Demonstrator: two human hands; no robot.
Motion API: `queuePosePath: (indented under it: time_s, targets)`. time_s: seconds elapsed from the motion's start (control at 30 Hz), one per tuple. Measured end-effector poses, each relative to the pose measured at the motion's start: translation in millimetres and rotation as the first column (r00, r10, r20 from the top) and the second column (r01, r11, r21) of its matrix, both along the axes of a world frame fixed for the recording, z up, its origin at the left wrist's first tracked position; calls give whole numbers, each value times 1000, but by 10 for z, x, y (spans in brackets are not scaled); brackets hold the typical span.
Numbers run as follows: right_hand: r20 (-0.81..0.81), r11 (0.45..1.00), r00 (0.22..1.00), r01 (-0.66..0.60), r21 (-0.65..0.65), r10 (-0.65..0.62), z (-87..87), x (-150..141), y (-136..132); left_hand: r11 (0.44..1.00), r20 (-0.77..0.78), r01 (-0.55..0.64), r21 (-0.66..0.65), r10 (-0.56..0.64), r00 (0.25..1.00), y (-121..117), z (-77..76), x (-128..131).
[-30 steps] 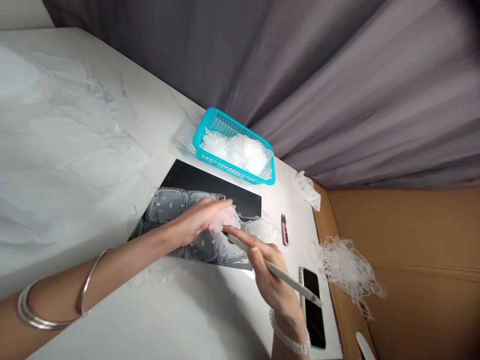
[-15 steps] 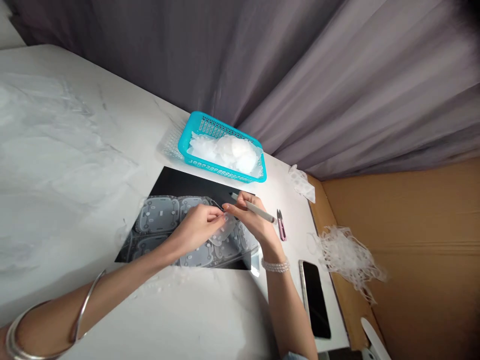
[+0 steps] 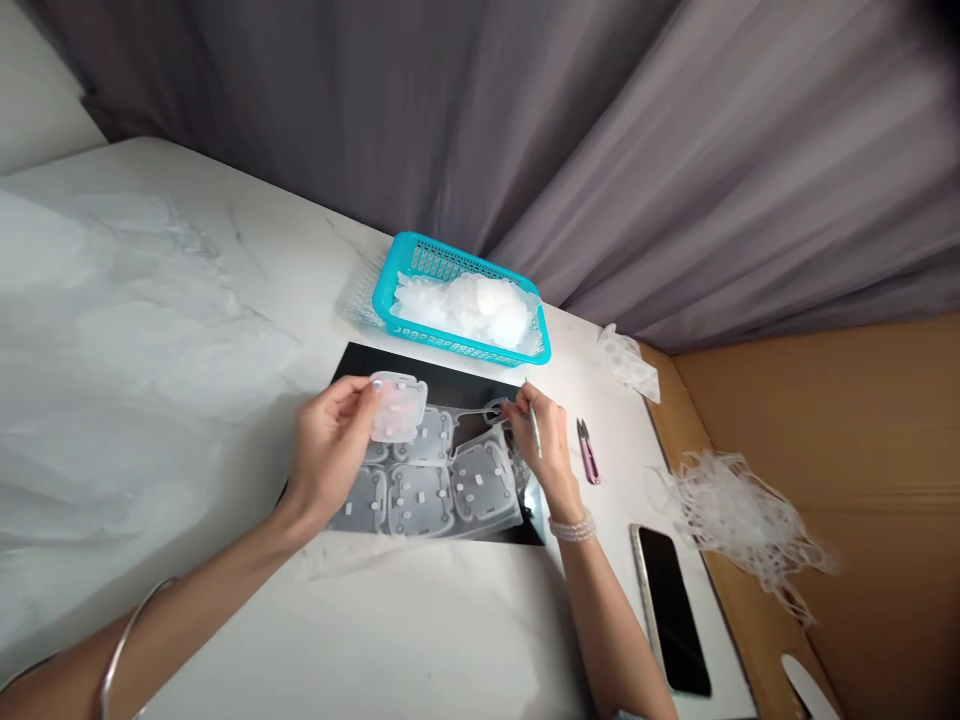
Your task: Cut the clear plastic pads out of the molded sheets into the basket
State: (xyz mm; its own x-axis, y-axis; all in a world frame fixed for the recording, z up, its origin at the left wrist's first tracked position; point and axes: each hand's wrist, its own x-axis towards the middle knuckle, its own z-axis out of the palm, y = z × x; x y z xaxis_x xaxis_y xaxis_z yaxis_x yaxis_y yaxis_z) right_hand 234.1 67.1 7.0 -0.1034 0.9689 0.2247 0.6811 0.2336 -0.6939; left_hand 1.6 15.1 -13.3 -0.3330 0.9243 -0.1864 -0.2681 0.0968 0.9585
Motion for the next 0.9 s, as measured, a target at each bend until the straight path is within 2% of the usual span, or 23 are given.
queuePosePath:
  time_s: [0.1, 0.2, 0.27, 0.33, 0.43, 0.53, 0.63, 0.77, 0.9]
  targets:
    - [87, 999, 996, -27, 36, 24, 77, 18, 5, 998, 179, 17, -55, -7, 984, 21, 54, -125]
    - [67, 999, 997, 36, 40, -39, 209, -52, -24, 993, 321, 96, -69, -69, 945, 17, 99, -150]
    - [-50, 998, 996, 67, -23, -68, 291, -158, -72, 987, 383, 149, -64, -113, 917, -4, 127, -132]
    - [-231, 985, 973, -18, -170, -22, 341, -293, -137, 979, 424, 197, -51, -157, 892, -33, 165, -108]
    - [-528, 892, 849, -264, -367, 34, 350, -470, -228, 969, 454, 245, -40, -201, 868, -74, 237, -84]
    - [-680, 833, 733, -364, -416, -20, 321, -543, -267, 957, 464, 286, -53, -230, 856, -104, 297, -85]
    - [-715, 830, 696, -361, -425, -63, 318, -530, -263, 943, 466, 327, -61, -263, 845, -123, 315, -105]
    - [-704, 833, 705, -339, -438, -84, 362, -502, -259, 922, 473, 379, -73, -303, 827, -135, 300, -140]
    - [-715, 841, 694, -335, -424, -85, 404, -501, -275, 902, 530, 429, -44, -343, 776, -137, 294, -165]
